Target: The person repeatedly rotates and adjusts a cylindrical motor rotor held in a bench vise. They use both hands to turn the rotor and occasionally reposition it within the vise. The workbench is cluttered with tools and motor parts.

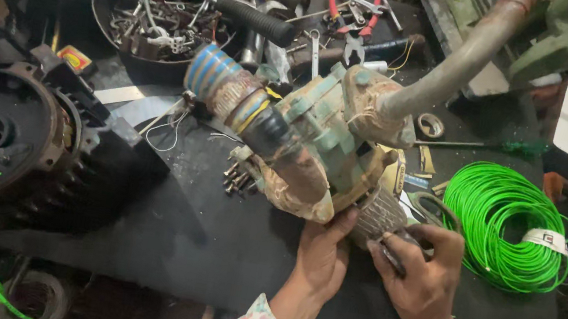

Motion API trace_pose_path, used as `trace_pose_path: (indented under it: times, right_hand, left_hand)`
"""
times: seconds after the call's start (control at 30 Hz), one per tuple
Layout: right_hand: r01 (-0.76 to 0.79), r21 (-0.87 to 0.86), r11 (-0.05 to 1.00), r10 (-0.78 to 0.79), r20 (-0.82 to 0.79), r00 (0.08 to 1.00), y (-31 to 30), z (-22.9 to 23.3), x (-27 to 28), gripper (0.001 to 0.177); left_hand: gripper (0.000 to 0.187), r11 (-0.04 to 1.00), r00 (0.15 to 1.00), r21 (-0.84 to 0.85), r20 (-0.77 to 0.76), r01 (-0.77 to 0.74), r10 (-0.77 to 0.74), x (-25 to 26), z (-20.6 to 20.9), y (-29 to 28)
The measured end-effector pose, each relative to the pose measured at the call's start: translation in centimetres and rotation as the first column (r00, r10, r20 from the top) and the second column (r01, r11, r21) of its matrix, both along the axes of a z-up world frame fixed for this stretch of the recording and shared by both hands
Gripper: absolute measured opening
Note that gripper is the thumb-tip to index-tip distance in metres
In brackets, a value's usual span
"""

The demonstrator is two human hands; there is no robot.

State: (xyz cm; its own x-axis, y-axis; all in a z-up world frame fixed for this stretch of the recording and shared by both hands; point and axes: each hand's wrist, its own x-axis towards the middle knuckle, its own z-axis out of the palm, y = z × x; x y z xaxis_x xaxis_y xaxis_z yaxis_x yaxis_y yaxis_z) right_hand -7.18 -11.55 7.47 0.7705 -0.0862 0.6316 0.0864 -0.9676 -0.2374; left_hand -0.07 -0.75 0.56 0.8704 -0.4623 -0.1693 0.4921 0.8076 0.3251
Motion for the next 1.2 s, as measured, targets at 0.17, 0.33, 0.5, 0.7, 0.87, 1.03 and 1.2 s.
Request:
trace_pose_path:
  times: [0.17,0.33,0.5,0.7,0.87,1.03,1.2]
  right_hand:
    - [0.023,-0.044,0.999,-0.023,-0.003,1.000,0.2,-0.2,-0.5,0.034]
    - [0.012,-0.014,1.000,-0.012,0.008,1.000,0.3,-0.2,-0.1,0.032]
    - [0.018,-0.002,1.000,-0.018,-0.009,1.000,0.6,0.1,-0.5,0.030]
    - [-0.004,-0.051,0.999,0.002,-0.037,0.999,0.9,0.1,-0.7,0.032]
    - [0.007,-0.052,0.999,-0.007,-0.003,1.000,1.0,0.5,0.4,0.029]
    - [0.023,-0.054,0.998,-0.023,-0.008,1.000,1.5,0.6,-0.4,0.029]
    - [0.040,-0.046,0.998,-0.042,-0.023,0.999,1.9,1.1,-0.1,0.027]
  left_hand:
    - [0.050,1.000,1.000,-0.016,0.006,0.015,-0.015,-0.4,-0.4,0.0]
    - [0.051,1.000,1.000,-0.020,0.023,0.007,-0.007,0.0,-0.2,0.1]
    - [0.049,1.000,1.000,0.016,-0.026,0.015,-0.014,-0.2,-0.2,0.0]
    - [0.048,0.998,0.999,-0.051,0.028,0.047,-0.045,-0.6,-0.5,0.2]
    - [0.054,0.999,0.999,0.040,-0.041,0.006,-0.004,0.2,0.1,0.0]
    - [0.051,1.000,1.000,-0.011,0.020,0.023,-0.023,-0.4,0.0,0.2]
    - [0.055,1.000,0.998,0.013,0.054,-0.013,0.013,-0.2,0.1,0.1]
